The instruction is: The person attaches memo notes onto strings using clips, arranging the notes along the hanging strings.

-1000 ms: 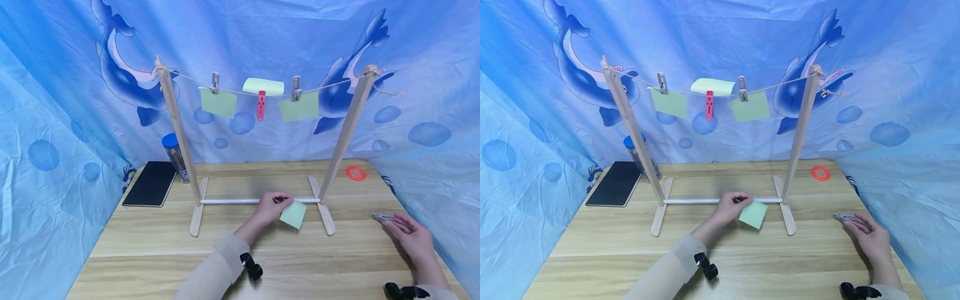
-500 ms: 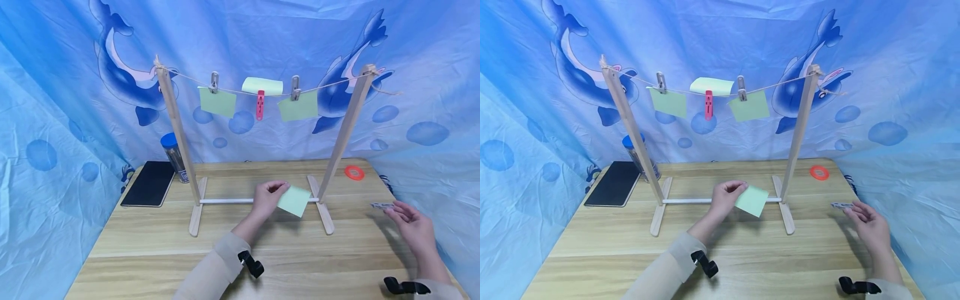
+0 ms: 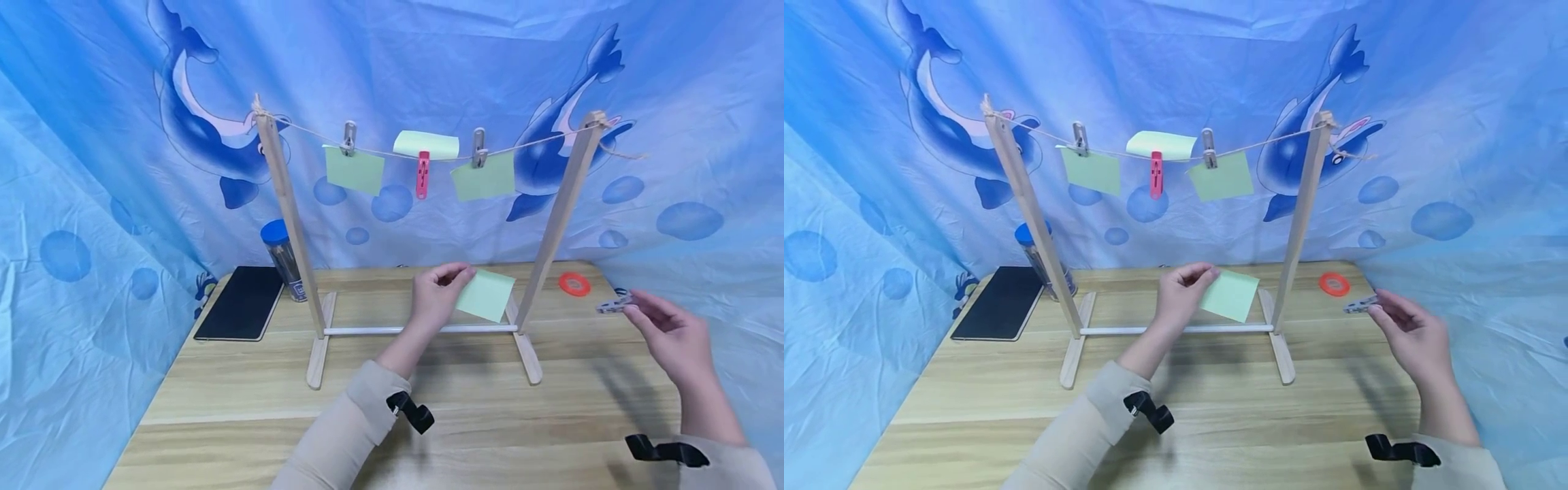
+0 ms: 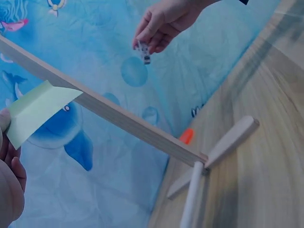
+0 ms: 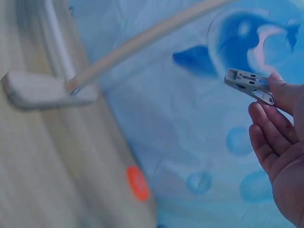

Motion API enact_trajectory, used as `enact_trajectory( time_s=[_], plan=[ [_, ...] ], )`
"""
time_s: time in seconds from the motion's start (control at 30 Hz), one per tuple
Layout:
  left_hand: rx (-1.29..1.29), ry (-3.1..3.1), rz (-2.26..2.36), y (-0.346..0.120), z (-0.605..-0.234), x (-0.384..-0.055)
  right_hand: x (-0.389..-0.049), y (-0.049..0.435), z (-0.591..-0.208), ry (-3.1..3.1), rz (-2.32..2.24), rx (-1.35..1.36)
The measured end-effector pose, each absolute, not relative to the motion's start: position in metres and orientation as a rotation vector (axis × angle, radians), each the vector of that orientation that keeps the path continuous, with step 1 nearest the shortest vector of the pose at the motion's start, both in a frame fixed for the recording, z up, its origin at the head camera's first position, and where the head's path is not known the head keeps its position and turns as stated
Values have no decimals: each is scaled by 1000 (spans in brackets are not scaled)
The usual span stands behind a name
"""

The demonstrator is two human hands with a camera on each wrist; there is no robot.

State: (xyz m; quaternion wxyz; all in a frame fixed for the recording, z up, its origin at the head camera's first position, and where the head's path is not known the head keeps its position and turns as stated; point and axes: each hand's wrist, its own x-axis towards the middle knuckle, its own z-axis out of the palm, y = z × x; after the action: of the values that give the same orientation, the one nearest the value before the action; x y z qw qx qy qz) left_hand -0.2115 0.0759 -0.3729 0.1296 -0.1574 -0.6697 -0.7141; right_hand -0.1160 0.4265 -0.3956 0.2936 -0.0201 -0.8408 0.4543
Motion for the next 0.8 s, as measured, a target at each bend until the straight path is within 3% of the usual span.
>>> enact_trajectory(
  time_s=[0.27, 0.63, 0.8],
  plan=[
    [-499, -1868, -2067, 78, -352, -213, -126, 407, -347, -2161, 1132, 76],
    [-575, -1731, -2076, 83, -321, -211, -137, 372, -269, -2096, 920, 520],
    [-610, -1682, -2050, 89, -308, -210, -139, 356, -234, -2110, 769, 588]
  ],
)
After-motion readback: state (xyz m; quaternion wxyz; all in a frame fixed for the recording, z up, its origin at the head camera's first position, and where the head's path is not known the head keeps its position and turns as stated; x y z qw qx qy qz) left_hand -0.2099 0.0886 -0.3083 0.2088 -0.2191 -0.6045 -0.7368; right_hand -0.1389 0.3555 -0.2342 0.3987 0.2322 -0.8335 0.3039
